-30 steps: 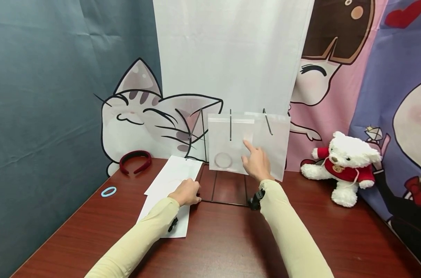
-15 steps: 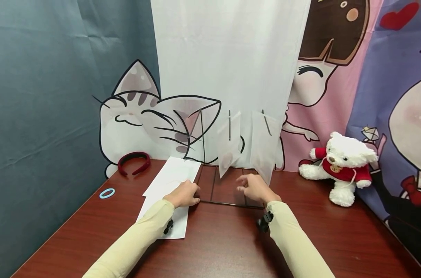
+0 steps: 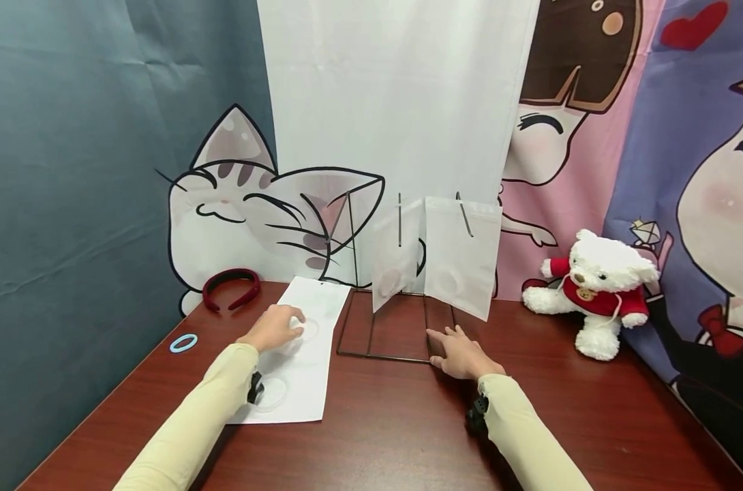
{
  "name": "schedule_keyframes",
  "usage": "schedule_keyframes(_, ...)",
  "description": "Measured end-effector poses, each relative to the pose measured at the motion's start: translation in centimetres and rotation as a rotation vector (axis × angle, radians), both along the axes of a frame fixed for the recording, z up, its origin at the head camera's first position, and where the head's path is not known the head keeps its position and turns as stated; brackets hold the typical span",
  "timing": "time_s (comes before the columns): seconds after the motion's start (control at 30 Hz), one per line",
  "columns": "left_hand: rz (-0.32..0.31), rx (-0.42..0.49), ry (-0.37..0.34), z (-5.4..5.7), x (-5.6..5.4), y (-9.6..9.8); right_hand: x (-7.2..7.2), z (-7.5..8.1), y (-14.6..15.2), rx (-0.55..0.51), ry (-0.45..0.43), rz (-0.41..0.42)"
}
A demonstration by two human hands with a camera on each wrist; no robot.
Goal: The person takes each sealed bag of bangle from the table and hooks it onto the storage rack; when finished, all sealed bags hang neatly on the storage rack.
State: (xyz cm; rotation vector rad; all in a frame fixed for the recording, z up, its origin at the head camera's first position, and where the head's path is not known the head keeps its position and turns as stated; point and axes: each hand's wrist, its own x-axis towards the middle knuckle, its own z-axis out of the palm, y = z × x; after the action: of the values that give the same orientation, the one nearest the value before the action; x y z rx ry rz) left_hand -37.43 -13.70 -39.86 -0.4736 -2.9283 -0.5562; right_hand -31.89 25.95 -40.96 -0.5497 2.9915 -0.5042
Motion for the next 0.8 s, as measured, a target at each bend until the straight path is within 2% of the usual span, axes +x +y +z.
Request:
schedule_keyframes(0.13,0.13,0.015,-0.082,-0.2,-0.6,-2.2,0.1,-0.4,0.4,0.014,-0.055,-0.03)
schedule_keyframes(0.33,0.16,0.023,-0.204,0.0,-0.9,-3.4,0.1,-0.5,0.6,0.037,-0.082,-0.007)
schedule_keyframes(0.43,0.166,0.026,-0.239,0.1,-1.0,-3.6,0.1,-0.4,0.6,0.036,-0.088,-0.002)
schedule_keyframes(0.63,0.2,0.106,-0.254,0.2,-1.1,-3.8,0.2,-0.3,0.6,0.043,-0.085,-0.012)
schedule_keyframes(0.8,0.223,0.139,-0.209,0.3,-1.3,-4.2,0.2,-0.4,0.6,0.038,-0.078,-0.001)
